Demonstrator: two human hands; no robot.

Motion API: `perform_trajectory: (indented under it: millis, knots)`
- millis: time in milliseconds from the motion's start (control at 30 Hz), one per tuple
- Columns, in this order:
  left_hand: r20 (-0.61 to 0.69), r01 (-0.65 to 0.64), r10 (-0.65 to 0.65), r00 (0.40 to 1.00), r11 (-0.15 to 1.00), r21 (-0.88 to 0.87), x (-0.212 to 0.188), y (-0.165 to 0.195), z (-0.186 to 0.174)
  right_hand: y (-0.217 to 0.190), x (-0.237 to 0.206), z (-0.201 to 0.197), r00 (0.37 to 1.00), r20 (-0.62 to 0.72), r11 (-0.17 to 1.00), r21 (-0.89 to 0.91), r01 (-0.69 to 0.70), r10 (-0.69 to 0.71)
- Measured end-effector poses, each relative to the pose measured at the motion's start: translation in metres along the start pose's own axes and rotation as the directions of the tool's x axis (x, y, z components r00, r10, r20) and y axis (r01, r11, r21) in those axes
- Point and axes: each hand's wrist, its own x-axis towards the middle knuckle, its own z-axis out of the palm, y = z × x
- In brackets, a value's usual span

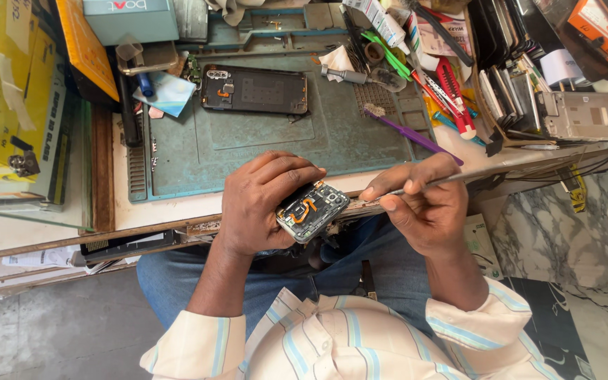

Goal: The person uses a metal pick tool to pry and adjust internal components of a disassembled smartphone, then switches to a purple brush to clean the device's interior surfaces. The person handles the phone and tools directly on a cluttered workbench.

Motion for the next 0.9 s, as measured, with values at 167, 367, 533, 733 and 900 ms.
perform_trajectory:
  millis: [167,367,533,733,900]
  knots:
    - [-0.023,-0.008,0.008,1.000,1.000,-0.012,-0.001,-0.002,0.001,-0.002,-0.003,0.002,0.996,0.011,0.983,-0.163,0.087,-0.087]
    - [-0.007,-0.005,0.005,1.000,1.000,-0.002,-0.002,-0.002,0.000,-0.001,-0.005,0.015,0.996,-0.024,0.994,-0.077,0.081,-0.083]
    - [-0.007,0.012,-0.012,1.000,1.000,0.000,-0.003,-0.002,0.001,-0.001,-0.004,0.021,0.996,0.027,0.990,-0.109,0.085,-0.083]
    - [-0.011,0.008,-0.008,1.000,1.000,-0.014,-0.003,-0.002,0.001,-0.006,-0.007,0.025,0.997,0.036,0.992,-0.102,0.070,-0.066]
    - [-0.004,0.008,-0.008,1.000,1.000,-0.013,-0.003,-0.003,0.000,-0.008,-0.006,0.029,0.998,0.019,0.992,-0.106,0.069,-0.067]
